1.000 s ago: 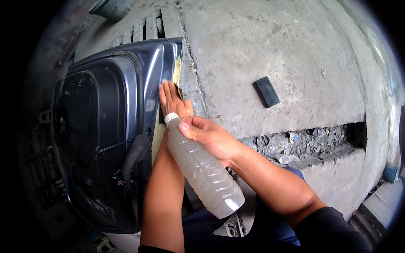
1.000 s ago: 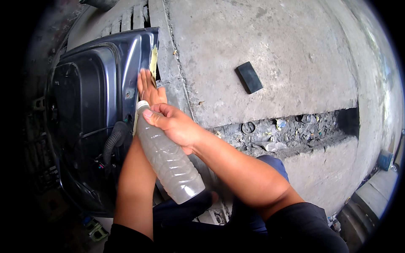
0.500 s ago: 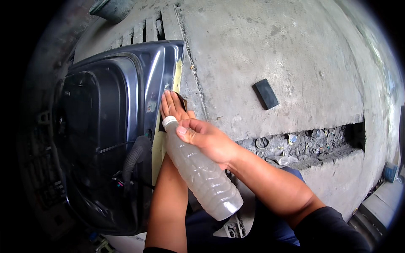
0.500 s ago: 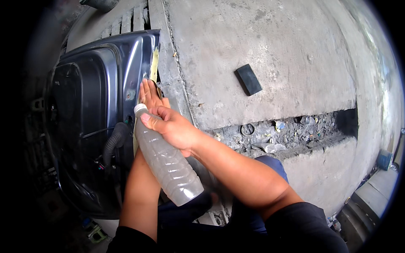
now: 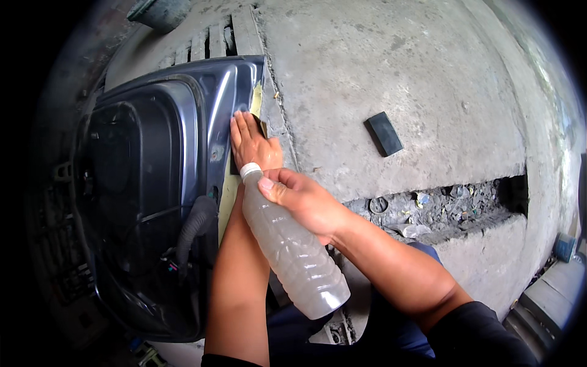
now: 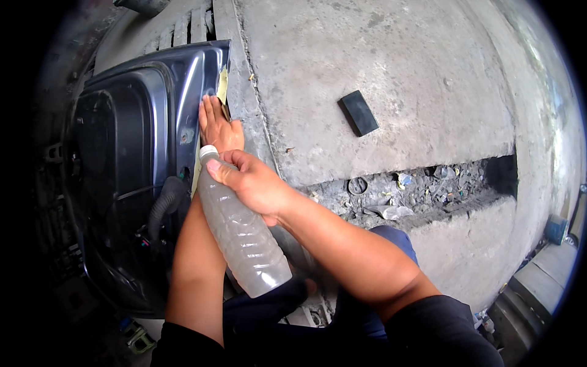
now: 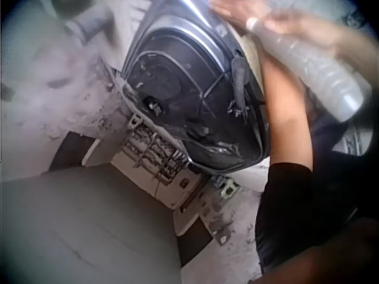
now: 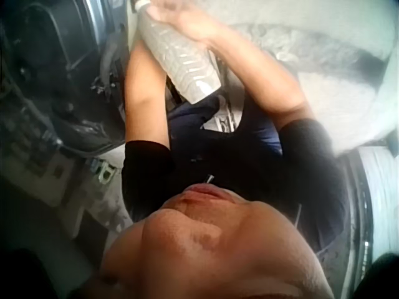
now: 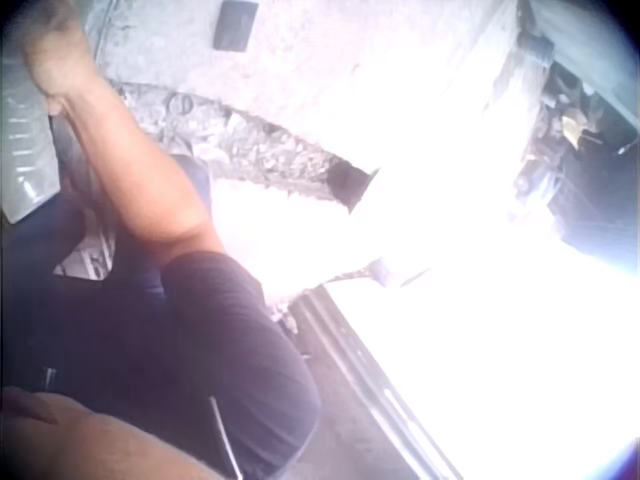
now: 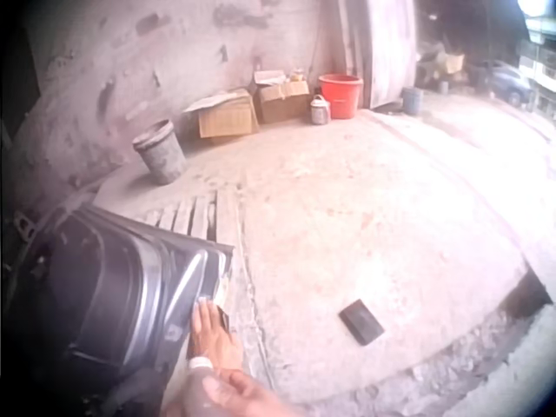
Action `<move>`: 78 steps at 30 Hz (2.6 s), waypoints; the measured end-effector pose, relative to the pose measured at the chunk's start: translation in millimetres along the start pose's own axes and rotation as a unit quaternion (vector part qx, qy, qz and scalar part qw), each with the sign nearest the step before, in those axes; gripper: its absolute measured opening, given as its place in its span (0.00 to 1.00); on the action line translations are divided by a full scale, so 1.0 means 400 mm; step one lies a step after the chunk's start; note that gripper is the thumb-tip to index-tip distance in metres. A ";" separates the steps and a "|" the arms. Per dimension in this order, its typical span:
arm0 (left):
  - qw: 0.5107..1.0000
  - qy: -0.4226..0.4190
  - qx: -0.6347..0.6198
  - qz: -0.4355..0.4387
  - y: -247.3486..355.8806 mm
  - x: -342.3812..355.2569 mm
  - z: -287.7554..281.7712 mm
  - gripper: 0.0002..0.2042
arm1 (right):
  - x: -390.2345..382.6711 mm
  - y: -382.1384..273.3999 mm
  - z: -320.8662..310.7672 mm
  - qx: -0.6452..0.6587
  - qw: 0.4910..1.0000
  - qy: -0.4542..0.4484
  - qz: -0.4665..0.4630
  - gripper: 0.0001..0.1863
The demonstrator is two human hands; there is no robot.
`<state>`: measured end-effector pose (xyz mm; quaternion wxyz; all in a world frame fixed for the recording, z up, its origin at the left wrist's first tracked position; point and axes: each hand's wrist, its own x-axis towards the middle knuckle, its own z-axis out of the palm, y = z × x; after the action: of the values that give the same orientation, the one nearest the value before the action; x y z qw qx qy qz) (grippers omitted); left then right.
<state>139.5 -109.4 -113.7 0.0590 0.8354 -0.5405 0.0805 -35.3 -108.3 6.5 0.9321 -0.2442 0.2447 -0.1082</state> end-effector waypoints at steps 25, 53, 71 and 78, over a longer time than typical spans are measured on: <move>0.994 0.037 -0.080 0.065 -0.072 -0.102 0.037 0.35 | -0.011 0.000 -0.016 -0.013 1.000 0.002 0.007 0.25; 0.999 -0.003 -0.046 0.027 -0.049 -0.068 -0.036 0.31 | -0.009 0.025 -0.007 -0.038 0.998 -0.014 0.038 0.28; 0.998 0.028 -0.044 -0.042 -0.011 -0.104 0.012 0.32 | -0.016 0.010 -0.017 -0.070 0.997 0.010 0.031 0.28; 0.998 0.049 -0.018 -0.024 -0.068 -0.284 0.034 0.31 | -0.021 0.004 -0.013 -0.029 0.997 -0.029 0.066 0.29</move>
<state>119.5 0.9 -149.9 0.1019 0.8419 -0.5184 0.1104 -44.9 -106.5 5.2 0.9364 -0.2572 0.2366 -0.0321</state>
